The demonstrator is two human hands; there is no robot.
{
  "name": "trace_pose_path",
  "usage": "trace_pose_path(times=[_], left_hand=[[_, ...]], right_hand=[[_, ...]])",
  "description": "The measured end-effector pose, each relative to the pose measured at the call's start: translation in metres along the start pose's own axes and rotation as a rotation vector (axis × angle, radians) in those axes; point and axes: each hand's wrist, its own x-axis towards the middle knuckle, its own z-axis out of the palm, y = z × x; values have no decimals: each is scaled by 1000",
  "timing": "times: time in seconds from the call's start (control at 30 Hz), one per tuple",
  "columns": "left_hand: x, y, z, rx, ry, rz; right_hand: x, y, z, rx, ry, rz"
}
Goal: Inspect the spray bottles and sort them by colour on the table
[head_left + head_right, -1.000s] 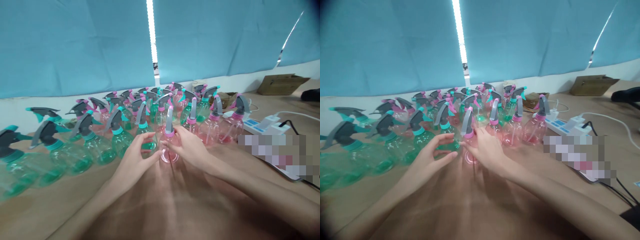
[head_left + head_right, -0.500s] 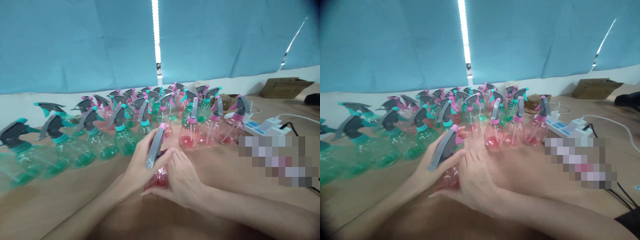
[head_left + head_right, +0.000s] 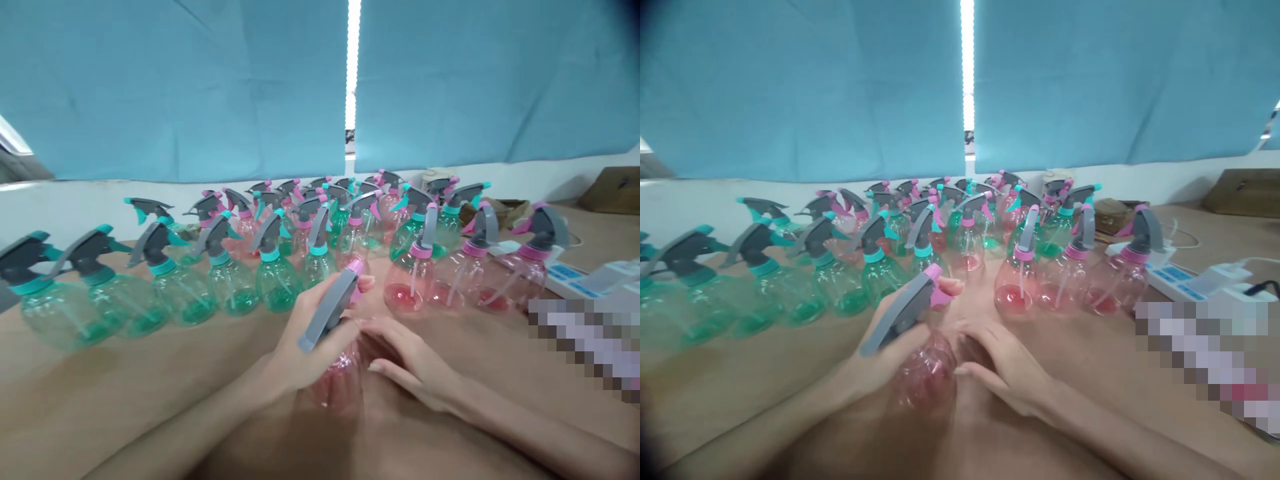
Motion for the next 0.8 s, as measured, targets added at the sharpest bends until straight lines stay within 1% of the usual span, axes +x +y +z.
trace_pose_path(times=[0.1, 0.13, 0.27, 0.33, 0.4, 0.47, 0.53, 0.6, 0.67, 0.8], left_hand=[[1, 0, -2, 10, -51, -23], [2, 0, -2, 8, -51, -26], [9, -8, -6, -13, -19, 7], [11, -14, -8, -9, 4, -8], [13, -19, -9, -2, 12, -34], [13, -21, -9, -22, 8, -26], [14, -21, -10, -51, 1, -12], [13, -20, -11, -54, -11, -28], [12, -20, -13, -18, -19, -60], [10, -22, -16, 90, 5, -98]], right_hand=[[-1, 8, -7, -148, -59, -5], [0, 9, -8, -179, -81, -6], [5, 11, -9, -247, -181, 5], [5, 12, -8, -253, -209, 13], [3, 13, -8, -243, -214, 18], [0, 15, -10, -232, -217, 22], [-3, 16, -11, -226, -227, 29], [-4, 17, -13, -220, -236, 36], [-5, 18, -14, -216, -238, 42], [-6, 18, -15, -209, -241, 44]])
